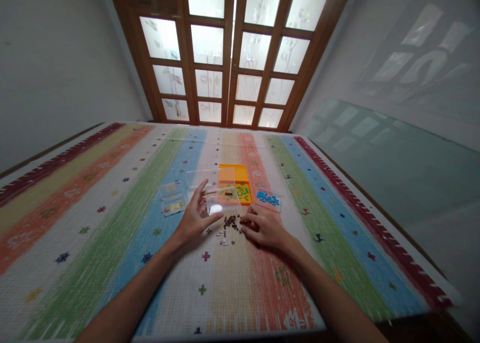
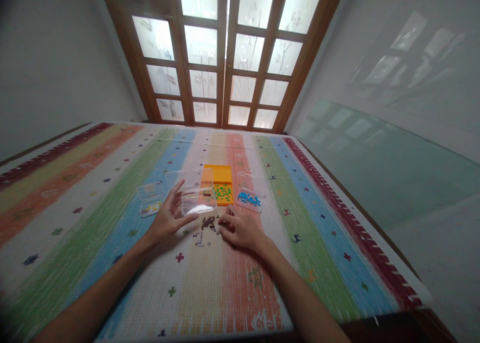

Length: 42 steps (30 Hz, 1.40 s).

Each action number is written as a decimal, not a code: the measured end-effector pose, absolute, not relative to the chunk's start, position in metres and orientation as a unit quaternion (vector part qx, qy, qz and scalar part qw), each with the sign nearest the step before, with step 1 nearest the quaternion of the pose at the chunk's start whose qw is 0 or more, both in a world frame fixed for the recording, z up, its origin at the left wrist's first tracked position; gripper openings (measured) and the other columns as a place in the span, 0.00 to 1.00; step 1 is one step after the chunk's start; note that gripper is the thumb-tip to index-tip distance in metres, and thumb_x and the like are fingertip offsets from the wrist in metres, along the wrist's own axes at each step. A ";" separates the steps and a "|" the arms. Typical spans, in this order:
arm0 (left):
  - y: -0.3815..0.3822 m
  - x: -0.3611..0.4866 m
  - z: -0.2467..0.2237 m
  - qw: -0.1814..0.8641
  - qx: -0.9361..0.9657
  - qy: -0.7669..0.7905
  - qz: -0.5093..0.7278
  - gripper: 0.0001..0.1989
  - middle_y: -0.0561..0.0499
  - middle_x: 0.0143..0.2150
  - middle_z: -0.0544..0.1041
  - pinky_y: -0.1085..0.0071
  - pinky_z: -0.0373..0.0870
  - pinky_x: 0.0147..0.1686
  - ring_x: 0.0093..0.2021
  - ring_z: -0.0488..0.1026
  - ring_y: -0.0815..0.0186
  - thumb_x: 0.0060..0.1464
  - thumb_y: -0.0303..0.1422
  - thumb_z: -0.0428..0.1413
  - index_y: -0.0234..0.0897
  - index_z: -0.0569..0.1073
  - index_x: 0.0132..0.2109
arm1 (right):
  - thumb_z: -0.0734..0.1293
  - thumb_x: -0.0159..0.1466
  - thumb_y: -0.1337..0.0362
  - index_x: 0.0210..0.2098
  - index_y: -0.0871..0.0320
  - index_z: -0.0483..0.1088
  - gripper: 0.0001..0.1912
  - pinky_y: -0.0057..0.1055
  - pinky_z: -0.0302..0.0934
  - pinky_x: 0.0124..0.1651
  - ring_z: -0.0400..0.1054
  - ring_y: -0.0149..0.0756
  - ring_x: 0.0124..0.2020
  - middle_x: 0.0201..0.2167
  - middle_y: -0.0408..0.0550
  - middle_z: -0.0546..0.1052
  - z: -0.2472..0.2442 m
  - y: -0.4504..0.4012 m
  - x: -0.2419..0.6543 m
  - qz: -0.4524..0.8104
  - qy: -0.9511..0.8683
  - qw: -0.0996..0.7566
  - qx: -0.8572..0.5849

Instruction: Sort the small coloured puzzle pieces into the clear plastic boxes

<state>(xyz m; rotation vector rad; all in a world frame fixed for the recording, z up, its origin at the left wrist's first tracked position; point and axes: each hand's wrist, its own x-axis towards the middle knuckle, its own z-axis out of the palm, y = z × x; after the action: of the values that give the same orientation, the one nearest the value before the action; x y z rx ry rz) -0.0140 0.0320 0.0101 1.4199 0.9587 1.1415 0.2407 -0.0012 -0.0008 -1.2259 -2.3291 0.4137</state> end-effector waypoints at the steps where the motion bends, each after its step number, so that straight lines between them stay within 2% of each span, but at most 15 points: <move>1: 0.032 -0.014 0.010 0.516 0.591 0.398 0.476 0.52 0.44 0.59 0.66 0.48 0.65 0.64 0.61 0.69 0.54 0.47 0.36 0.70 0.49 0.51 0.73 | 0.68 0.64 0.66 0.40 0.57 0.77 0.06 0.31 0.62 0.41 0.67 0.34 0.35 0.38 0.48 0.71 -0.001 -0.001 0.241 0.158 -0.847 0.238 -0.449; 4: 0.031 -0.014 0.010 0.518 0.593 0.390 0.478 0.51 0.45 0.59 0.66 0.50 0.66 0.64 0.60 0.70 0.55 0.48 0.36 0.69 0.51 0.51 0.73 | 0.68 0.64 0.68 0.38 0.57 0.76 0.05 0.30 0.62 0.41 0.68 0.34 0.36 0.38 0.47 0.72 0.000 -0.002 0.241 0.169 -0.840 0.237 -0.458; 9: 0.032 -0.015 0.009 0.500 0.601 0.398 0.479 0.51 0.44 0.60 0.66 0.52 0.67 0.63 0.62 0.69 0.54 0.47 0.36 0.70 0.50 0.52 0.73 | 0.67 0.65 0.66 0.41 0.58 0.76 0.07 0.30 0.61 0.39 0.67 0.33 0.33 0.40 0.49 0.72 -0.003 -0.003 0.238 0.145 -0.846 0.222 -0.463; 16: 0.032 -0.015 0.009 0.506 0.596 0.404 0.475 0.51 0.43 0.61 0.65 0.51 0.66 0.64 0.63 0.68 0.53 0.47 0.37 0.70 0.50 0.52 0.72 | 0.63 0.69 0.66 0.43 0.57 0.78 0.11 0.31 0.63 0.41 0.69 0.36 0.37 0.39 0.50 0.73 -0.007 -0.001 0.238 0.125 -0.849 0.224 -0.462; 21: 0.031 -0.014 0.011 0.516 0.595 0.392 0.475 0.51 0.42 0.63 0.65 0.50 0.64 0.65 0.65 0.67 0.52 0.48 0.36 0.70 0.49 0.51 0.73 | 0.63 0.69 0.66 0.46 0.56 0.77 0.12 0.31 0.62 0.40 0.68 0.35 0.34 0.37 0.50 0.74 -0.005 0.000 0.238 0.114 -0.845 0.254 -0.456; 28: 0.030 -0.013 0.011 0.523 0.592 0.384 0.478 0.51 0.43 0.62 0.66 0.51 0.64 0.66 0.63 0.69 0.54 0.48 0.34 0.69 0.48 0.51 0.73 | 0.64 0.66 0.68 0.36 0.57 0.74 0.06 0.29 0.59 0.37 0.67 0.33 0.32 0.35 0.48 0.73 -0.004 -0.001 0.237 0.120 -0.843 0.262 -0.454; 36: 0.031 -0.014 0.009 0.518 0.589 0.392 0.481 0.51 0.42 0.64 0.65 0.47 0.60 0.67 0.66 0.65 0.52 0.48 0.35 0.70 0.50 0.52 0.72 | 0.65 0.65 0.69 0.41 0.57 0.75 0.07 0.28 0.58 0.37 0.66 0.33 0.32 0.37 0.48 0.72 -0.010 -0.002 0.234 0.110 -0.856 0.270 -0.428; 42: 0.032 -0.013 0.008 0.525 0.591 0.379 0.480 0.52 0.42 0.63 0.65 0.47 0.61 0.67 0.64 0.67 0.53 0.48 0.35 0.70 0.49 0.50 0.73 | 0.63 0.65 0.72 0.42 0.56 0.76 0.11 0.28 0.58 0.37 0.65 0.32 0.33 0.37 0.47 0.72 -0.003 -0.006 0.229 0.133 -0.874 0.254 -0.391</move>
<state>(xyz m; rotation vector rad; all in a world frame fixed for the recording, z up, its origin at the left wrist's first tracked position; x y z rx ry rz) -0.0134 0.0319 0.0078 1.4146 0.9075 1.1491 0.2290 -0.0062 -0.0025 -1.0625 -2.3750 0.3626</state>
